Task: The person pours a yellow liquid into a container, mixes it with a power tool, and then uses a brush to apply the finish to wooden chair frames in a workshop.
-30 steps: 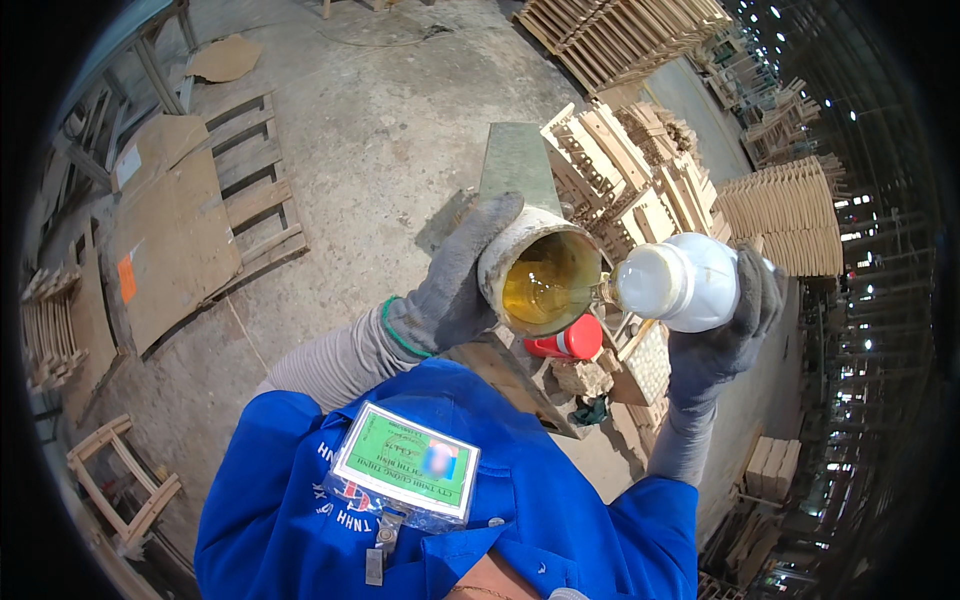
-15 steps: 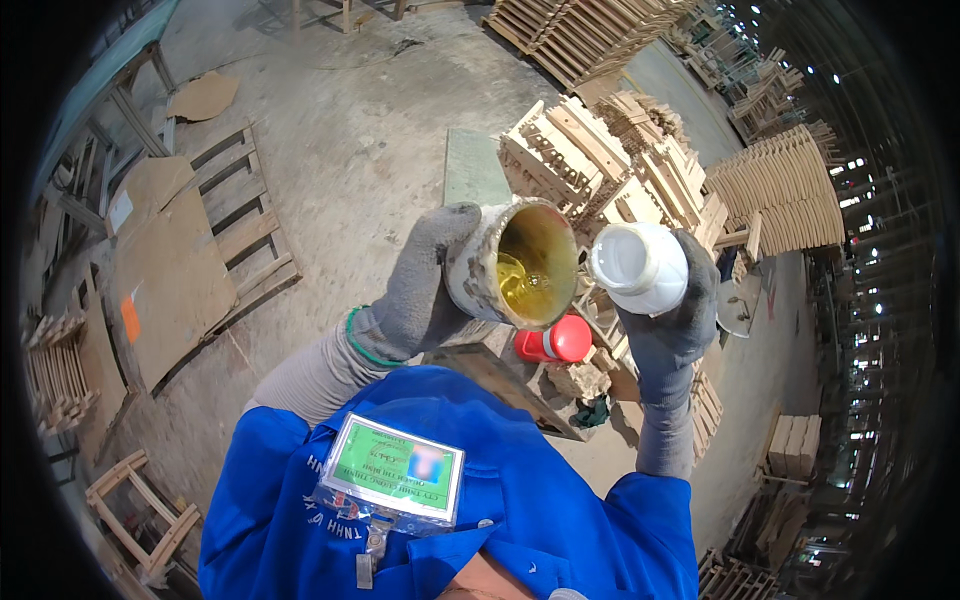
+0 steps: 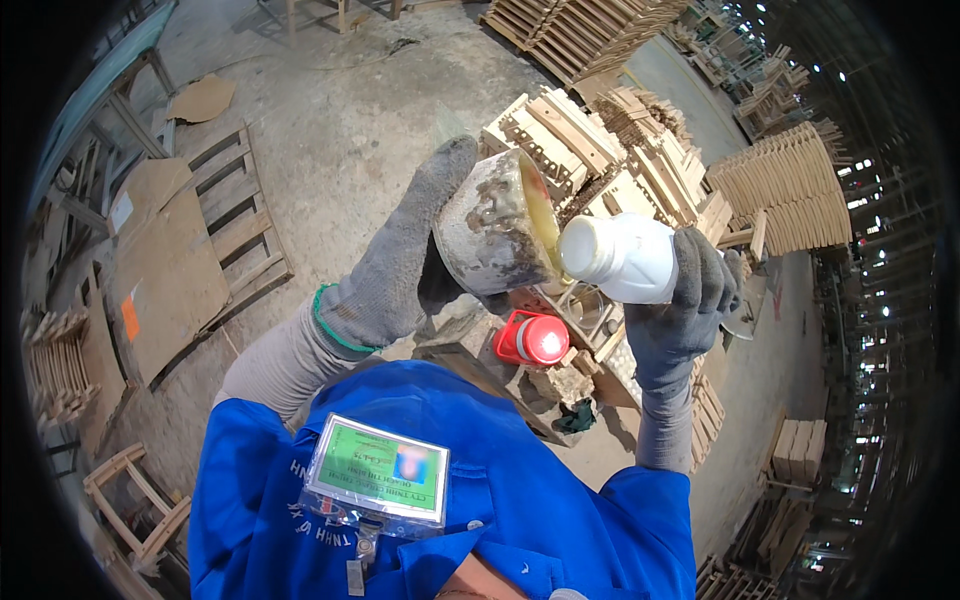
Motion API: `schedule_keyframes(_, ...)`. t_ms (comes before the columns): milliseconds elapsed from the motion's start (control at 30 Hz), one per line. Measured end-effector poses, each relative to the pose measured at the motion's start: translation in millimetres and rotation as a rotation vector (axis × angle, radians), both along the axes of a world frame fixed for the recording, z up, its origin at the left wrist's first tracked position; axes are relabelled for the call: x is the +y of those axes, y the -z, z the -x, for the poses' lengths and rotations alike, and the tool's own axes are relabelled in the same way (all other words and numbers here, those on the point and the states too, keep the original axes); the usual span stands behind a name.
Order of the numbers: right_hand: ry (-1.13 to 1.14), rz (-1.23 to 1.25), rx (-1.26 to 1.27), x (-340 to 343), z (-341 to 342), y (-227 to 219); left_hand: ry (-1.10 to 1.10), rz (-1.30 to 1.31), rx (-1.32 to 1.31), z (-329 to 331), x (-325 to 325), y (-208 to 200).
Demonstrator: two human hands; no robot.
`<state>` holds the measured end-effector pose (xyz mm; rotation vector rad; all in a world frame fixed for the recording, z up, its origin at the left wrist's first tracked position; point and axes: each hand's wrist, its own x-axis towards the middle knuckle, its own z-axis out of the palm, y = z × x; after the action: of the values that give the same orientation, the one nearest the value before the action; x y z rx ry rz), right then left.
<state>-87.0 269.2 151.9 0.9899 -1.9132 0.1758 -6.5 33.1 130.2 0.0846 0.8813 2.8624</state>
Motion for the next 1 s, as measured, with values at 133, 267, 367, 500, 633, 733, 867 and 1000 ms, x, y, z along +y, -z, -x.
schedule_keyframes(133, -0.1, -0.021, -0.13, 14.4, 11.8, -6.6, -0.048, -0.032, 0.078, 7.0, 10.6, 20.1)
schedule_keyframes(267, -0.21, -0.105, -0.334, 37.3, 29.9, -10.1, -0.23, 0.185, -0.064, 20.9, 40.2, 11.4)
schedule_keyframes(367, -0.271, -0.114, -0.518, 52.4, 42.3, -9.9, -0.251, 0.266, -0.076, 30.1, 55.1, 16.3)
schedule_keyframes(500, -0.375, -0.05, -0.72, 74.6, 74.4, 12.0, -0.273, 0.147, -0.106, 45.0, 75.2, 21.2)
schedule_keyframes(633, -0.3, 0.243, -0.98, 99.1, 119.3, 76.7, -0.292, 0.058, -0.106, 54.9, 71.5, 33.6)
schedule_keyframes(733, -0.341, 0.781, -1.43, 115.0, 155.4, 150.1, -0.326, -0.057, -0.095, 51.7, 46.6, 48.8)
schedule_keyframes(867, -0.062, 0.893, -1.423, 124.1, 188.0, 222.3, -0.421, -0.015, -0.155, 44.8, 13.1, 63.6)
schedule_keyframes(1000, -0.026, 1.003, -1.453, 111.7, 197.6, 277.5, -0.476, 0.013, -0.036, 29.9, -43.1, 96.7)
